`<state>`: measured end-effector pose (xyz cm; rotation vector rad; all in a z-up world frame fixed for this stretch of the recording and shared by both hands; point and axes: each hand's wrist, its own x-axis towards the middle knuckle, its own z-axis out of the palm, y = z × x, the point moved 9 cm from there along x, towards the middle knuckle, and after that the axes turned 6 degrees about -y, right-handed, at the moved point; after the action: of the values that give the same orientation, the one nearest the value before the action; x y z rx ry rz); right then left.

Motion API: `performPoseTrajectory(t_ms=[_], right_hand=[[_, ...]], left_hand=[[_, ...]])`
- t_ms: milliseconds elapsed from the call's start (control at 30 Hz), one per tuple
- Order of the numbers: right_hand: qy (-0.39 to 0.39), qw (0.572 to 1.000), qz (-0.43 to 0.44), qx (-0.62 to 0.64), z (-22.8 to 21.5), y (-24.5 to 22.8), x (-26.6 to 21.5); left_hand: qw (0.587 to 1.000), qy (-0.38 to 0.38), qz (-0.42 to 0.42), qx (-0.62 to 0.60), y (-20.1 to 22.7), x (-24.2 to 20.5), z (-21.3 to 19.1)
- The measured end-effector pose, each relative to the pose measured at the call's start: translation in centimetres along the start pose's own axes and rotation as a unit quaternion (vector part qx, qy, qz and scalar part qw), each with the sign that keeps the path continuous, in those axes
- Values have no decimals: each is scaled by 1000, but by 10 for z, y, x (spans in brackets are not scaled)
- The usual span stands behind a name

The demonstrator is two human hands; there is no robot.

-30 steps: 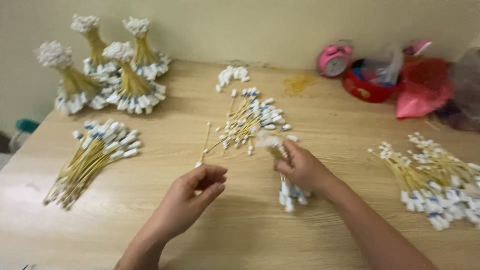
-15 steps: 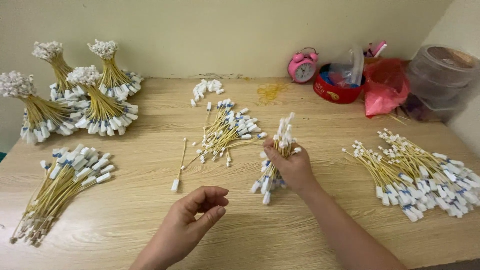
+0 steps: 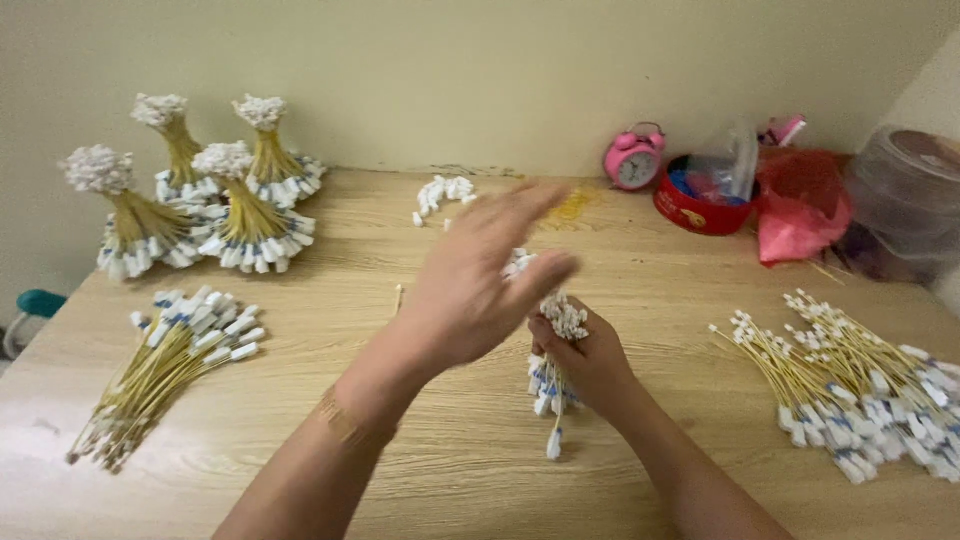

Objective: Bundling and organizing small electrical wire sets on a wooden workbench.

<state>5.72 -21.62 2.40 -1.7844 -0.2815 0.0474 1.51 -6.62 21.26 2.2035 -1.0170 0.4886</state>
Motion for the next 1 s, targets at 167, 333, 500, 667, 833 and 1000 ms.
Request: performPoseTrajectory(t_ms=[167,333,500,667,833,1000], right_hand=[[-46,991,28,-119,-3,0,4],[-87,988,-52,-120,6,-25,12],[-77,990,-48,-106,22,-80,26],[-180,980,23,-79,119,-116,61],[-297,947,-1,-125,250,-146,85],[-146,761,-503,-384,351,-157,110]], left_hand=[[976,-214,-14,35,-1,22,86],[985,-164,-22,-53,-16,-9,72],[996,11,-72,-43,-41,-80,-14],[952,79,-295,-29,-96,-204,-89],[893,175,-414,-27,-139,-305,-144],[876,267,-397,60,-156,-362,-172]])
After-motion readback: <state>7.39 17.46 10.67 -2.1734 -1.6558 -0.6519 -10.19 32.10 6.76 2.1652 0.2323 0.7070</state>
